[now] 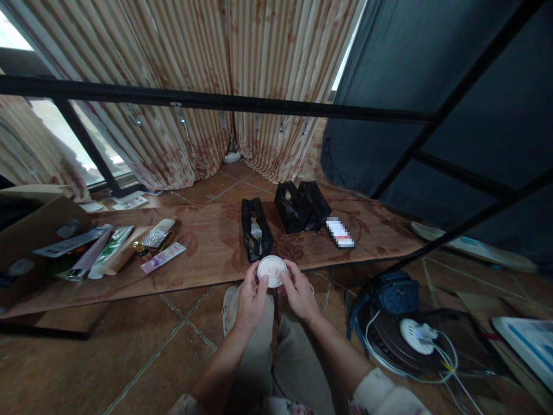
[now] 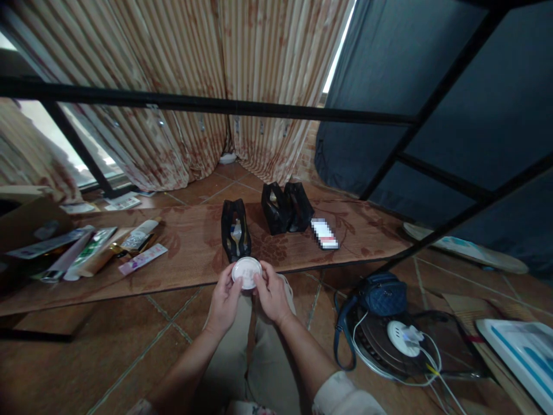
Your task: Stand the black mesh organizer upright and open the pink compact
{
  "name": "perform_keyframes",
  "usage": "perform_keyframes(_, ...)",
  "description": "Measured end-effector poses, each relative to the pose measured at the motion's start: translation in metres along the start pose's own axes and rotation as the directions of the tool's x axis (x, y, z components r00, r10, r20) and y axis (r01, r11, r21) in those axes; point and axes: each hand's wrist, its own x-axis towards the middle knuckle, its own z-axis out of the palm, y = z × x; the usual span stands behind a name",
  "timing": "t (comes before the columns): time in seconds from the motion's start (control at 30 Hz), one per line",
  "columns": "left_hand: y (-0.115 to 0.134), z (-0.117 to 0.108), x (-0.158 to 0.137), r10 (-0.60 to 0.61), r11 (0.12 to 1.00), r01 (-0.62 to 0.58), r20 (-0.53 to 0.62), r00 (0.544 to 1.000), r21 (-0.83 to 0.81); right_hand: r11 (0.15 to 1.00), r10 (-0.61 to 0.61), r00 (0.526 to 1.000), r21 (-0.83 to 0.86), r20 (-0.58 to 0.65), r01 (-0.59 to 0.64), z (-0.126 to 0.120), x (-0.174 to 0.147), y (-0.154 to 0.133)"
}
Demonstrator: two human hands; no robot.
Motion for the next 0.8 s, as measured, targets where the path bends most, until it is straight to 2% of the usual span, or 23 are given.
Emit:
perform_keyframes(0.17, -0.006, -0.002, 0.0, -0.032, 0.999, 0.034, 0.028, 0.999, -0.042, 0.999, -0.045, 0.999, -0.004, -0.026, 0.044, 0.001, 0.002, 0.002)
perform_keyframes(0.4, -0.009, -0.002, 0.0, -0.043, 0.998, 0.044, 0.006, 0.999, -0.051, 0.999, 0.004, 1.0, 0.052, -0.005, -0.004, 0.004, 0.002, 0.002)
perform_keyframes(0.67, -0.006, -0.002, 0.0, -0.052, 0.996, 0.053, 0.012, 0.999, -0.066, 0.996, -0.018, 1.0, 0.085, -0.006, 0.019, 0.005, 0.002, 0.007)
perform_keyframes(0.8, -0.003, -0.003, 0.001, -0.068, 0.994, 0.07, 0.034, 0.997, -0.082, 0.985, -0.029, 0.999, 0.168, 0.015, 0.026, 0.005, 0.003, 0.013)
